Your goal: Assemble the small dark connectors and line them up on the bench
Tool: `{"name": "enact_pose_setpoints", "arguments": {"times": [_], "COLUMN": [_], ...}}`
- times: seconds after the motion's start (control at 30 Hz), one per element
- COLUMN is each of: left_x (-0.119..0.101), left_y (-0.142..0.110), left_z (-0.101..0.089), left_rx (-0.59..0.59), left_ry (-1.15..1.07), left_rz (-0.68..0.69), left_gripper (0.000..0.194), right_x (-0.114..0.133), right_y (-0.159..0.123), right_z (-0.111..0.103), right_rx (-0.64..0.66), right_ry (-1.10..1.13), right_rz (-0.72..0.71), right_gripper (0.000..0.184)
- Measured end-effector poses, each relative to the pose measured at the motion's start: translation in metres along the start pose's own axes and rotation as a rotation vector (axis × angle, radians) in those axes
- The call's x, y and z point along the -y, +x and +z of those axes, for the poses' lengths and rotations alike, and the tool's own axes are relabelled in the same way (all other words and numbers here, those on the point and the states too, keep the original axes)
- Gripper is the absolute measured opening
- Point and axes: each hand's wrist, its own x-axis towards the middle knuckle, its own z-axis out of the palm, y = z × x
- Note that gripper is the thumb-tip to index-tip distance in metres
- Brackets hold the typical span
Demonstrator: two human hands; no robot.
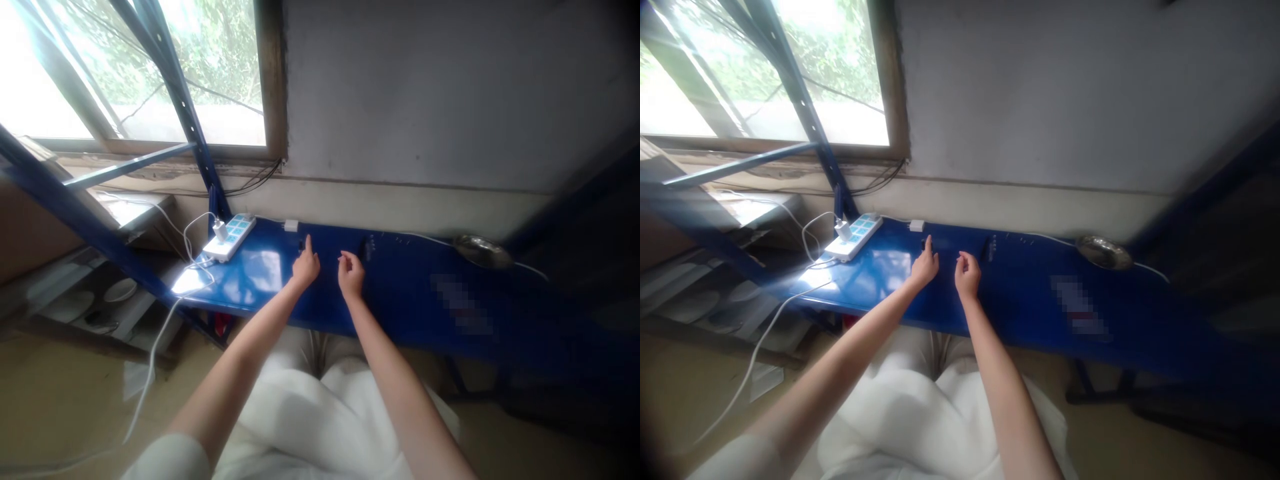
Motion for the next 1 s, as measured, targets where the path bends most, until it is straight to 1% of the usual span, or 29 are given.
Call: {"name": "enact_pose_setpoints", "arguments": {"times": [0.1,0.2,0.27,0.33,0.43,0.5,0.6,0.67,0.77,0.83,0.9,1.0], "left_x": [-0.003,-0.006,-0.008,-0.008,-0.004,0.0,0.006,0.008,0.01,0.011,0.013,0.015], "left_y": [0.01,0.019,0.023,0.026,0.031,0.034,0.037,0.035,0.024,0.012,0.0,-0.014], "left_z": [0.0,0.0,0.0,0.0,-0.001,-0.002,0.0,0.003,0.008,0.01,0.011,0.01], "left_rx": [0.062,0.09,0.104,0.117,0.12,0.101,0.051,0.052,0.135,0.19,0.222,0.258], "left_ry": [0.102,0.157,0.197,0.266,0.371,0.366,0.206,0.004,-0.395,-0.624,-0.767,-0.854], "left_rz": [-0.053,-0.102,-0.117,-0.1,-0.016,0.037,0.073,0.053,0.003,-0.011,-0.022,-0.032], "left_gripper": [0.062,0.064,0.066,0.065,0.051,0.036,0.018,0.013,0.016,0.018,0.02,0.024], "right_x": [-0.003,-0.006,-0.007,-0.008,-0.007,-0.007,-0.009,-0.012,-0.018,-0.022,-0.026,-0.027], "right_y": [-0.003,-0.005,-0.006,-0.007,-0.008,-0.008,-0.008,-0.007,-0.005,-0.003,-0.002,-0.002], "right_z": [0.001,0.003,0.003,0.003,0.003,0.003,0.005,0.007,0.012,0.014,0.015,0.014], "right_rx": [-0.018,-0.009,-0.004,-0.003,-0.005,-0.009,-0.032,-0.06,-0.088,-0.076,-0.029,0.042], "right_ry": [-0.017,-0.058,-0.068,-0.063,-0.061,-0.062,-0.043,-0.022,-0.004,-0.008,-0.034,-0.104], "right_rz": [-0.051,-0.068,-0.082,-0.1,-0.119,-0.126,-0.149,-0.159,-0.125,-0.093,-0.079,-0.078], "right_gripper": [0.036,0.035,0.035,0.035,0.035,0.034,0.033,0.034,0.038,0.041,0.043,0.046]}}
